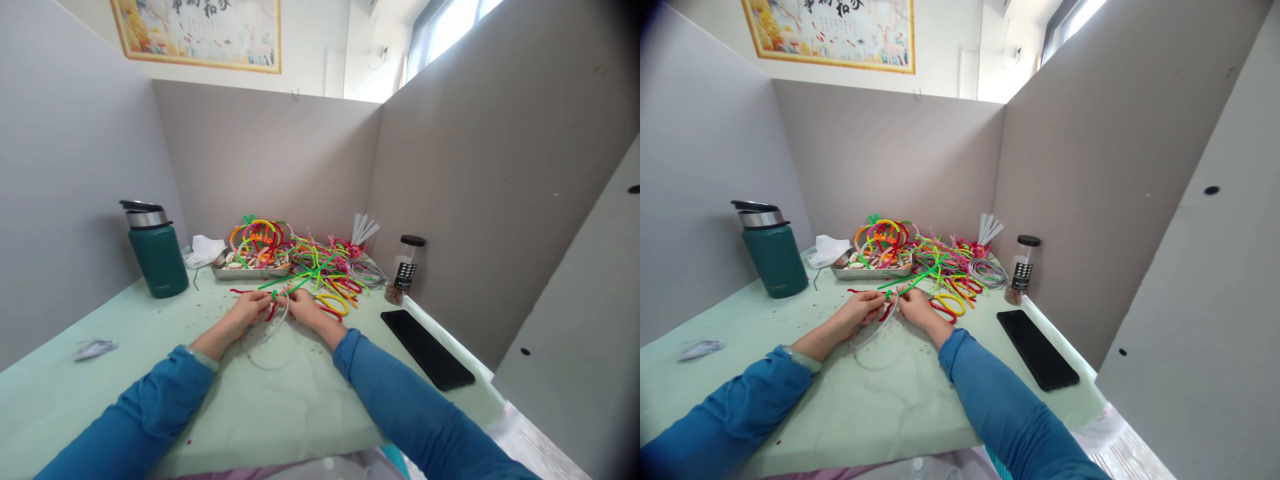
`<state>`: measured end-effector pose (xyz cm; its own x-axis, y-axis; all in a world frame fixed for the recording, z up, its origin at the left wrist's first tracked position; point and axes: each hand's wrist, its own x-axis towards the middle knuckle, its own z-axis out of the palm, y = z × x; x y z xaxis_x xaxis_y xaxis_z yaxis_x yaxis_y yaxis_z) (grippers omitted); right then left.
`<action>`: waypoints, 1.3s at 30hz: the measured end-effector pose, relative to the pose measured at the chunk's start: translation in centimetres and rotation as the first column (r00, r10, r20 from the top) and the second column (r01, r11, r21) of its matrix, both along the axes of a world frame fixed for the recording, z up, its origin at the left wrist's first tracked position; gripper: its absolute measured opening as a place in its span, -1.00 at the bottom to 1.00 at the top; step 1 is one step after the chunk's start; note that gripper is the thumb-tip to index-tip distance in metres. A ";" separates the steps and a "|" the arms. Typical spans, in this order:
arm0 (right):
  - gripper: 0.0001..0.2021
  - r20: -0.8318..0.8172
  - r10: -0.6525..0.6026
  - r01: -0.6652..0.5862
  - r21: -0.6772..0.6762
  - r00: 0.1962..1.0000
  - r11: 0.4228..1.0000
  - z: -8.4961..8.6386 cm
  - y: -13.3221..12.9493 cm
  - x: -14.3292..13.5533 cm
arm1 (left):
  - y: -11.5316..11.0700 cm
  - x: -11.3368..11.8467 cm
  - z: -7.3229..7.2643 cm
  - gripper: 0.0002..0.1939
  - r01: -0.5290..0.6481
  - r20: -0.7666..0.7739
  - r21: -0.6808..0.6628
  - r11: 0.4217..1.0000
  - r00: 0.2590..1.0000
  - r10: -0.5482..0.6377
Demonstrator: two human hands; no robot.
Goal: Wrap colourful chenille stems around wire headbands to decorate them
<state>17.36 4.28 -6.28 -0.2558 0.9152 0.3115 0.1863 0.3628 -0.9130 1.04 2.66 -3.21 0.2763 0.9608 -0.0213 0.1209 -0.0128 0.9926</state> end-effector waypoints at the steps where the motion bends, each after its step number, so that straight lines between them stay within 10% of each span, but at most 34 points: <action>1: -0.74 0.001 -0.008 0.008 0.003 1.000 1.000 0.0 0.1 0.0 | 0.0 0.0 0.0 -0.63 0.004 0.001 0.000 1.000 1.000 -0.004; 39: -0.72 -0.052 0.050 -0.051 -0.017 0.997 0.999 0.7 -0.7 0.1 | 0.3 -0.1 -0.4 -0.65 -0.008 -0.020 -0.004 1.000 1.000 0.008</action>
<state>17.41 3.54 -5.56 -0.2855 0.9072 0.3089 0.1206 0.3538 -0.9275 0.98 2.98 -3.60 0.2681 0.9629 -0.0306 0.1408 -0.0078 0.9900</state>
